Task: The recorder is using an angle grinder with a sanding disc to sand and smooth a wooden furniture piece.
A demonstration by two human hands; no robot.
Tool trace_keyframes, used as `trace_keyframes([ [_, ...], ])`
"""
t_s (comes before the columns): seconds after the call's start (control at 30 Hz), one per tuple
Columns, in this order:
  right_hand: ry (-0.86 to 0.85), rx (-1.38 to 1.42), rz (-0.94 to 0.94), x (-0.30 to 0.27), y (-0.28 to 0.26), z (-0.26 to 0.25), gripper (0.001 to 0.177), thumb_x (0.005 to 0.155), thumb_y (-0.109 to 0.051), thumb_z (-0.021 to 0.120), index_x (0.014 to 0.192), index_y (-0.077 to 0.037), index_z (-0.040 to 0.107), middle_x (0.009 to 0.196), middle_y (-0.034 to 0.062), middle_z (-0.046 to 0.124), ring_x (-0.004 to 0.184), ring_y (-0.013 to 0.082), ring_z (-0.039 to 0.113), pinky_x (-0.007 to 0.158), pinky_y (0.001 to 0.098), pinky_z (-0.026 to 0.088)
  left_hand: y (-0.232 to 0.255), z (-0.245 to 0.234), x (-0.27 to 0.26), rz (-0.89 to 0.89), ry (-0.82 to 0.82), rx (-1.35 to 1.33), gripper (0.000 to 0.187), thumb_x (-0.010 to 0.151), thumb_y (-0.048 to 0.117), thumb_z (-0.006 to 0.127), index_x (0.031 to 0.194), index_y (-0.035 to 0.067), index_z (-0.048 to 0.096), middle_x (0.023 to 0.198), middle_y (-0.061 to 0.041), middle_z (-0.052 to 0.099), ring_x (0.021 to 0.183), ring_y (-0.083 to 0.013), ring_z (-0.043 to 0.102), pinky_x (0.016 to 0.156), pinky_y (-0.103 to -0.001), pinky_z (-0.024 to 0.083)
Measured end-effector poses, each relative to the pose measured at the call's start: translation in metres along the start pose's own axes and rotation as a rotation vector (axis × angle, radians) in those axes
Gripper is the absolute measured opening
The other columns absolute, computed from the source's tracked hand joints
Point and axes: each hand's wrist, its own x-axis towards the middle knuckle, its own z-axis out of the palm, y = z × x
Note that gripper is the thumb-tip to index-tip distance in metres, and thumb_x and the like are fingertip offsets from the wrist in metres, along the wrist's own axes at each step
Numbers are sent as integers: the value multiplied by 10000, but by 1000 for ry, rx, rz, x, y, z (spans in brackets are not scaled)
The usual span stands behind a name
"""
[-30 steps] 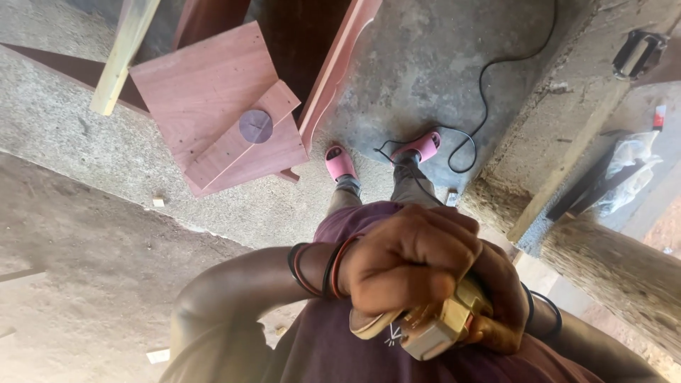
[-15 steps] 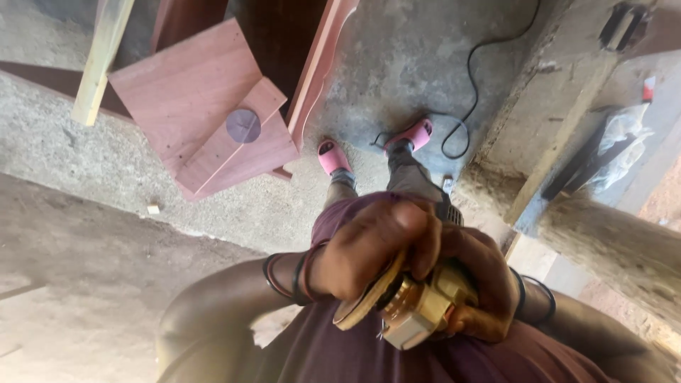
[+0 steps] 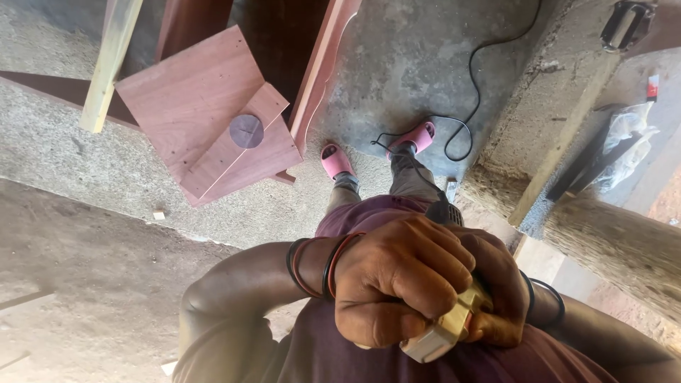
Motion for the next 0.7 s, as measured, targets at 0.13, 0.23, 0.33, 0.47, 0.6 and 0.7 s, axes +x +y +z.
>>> trace_keyframes([
  [0.13, -7, -8, -53, -3, 8, -3, 662, 949, -584, 655, 1220, 17, 597, 1167, 193, 681, 1037, 315, 758, 912, 404, 605, 2, 4, 4, 1, 1, 22, 191, 903, 144, 523, 736, 52, 530, 751, -119, 505, 600, -303, 509, 572, -430, 397],
  [0.23, -10, 67, 35, -3, 8, -3, 618, 861, -605, 685, 1105, -38, 660, 1026, 137, 730, 949, 293, 739, 825, 404, 628, 1, 5, 5, 6, -5, 30, 159, 887, 132, 524, 758, 43, 551, 764, -122, 518, 613, -305, 522, 581, -428, 420],
  [0.33, -29, 70, -10, 2, 4, -1, 619, 908, -561, 708, 1208, -25, 630, 1126, 158, 716, 1024, 288, 738, 866, 392, 628, 1, 7, 3, 9, -9, 48, 142, 885, 134, 527, 793, 36, 574, 778, -122, 526, 627, -304, 533, 592, -422, 432],
  [0.47, 9, 152, -24, 1, 0, 2, 584, 926, -504, 732, 1260, -36, 628, 1222, 173, 724, 1056, 288, 760, 913, 379, 622, -3, 11, 0, 16, -14, 76, 139, 891, 151, 530, 811, 47, 577, 789, -115, 537, 641, -294, 548, 594, -409, 432],
  [0.6, 2, 134, -41, 3, -3, 1, 610, 917, -492, 748, 1288, -25, 616, 1273, 174, 720, 1114, 299, 781, 982, 394, 614, 0, 13, 5, 44, -35, 98, 155, 904, 146, 513, 849, 26, 595, 796, -111, 544, 657, -288, 566, 587, -400, 427],
  [0.7, 8, 146, -43, 3, -5, 3, 638, 919, -498, 758, 1315, -18, 616, 1232, 173, 734, 1123, 308, 739, 981, 402, 615, -3, 13, 1, 51, -56, 97, 151, 919, 148, 506, 858, 36, 587, 807, -107, 539, 670, -285, 571, 594, -404, 427],
])
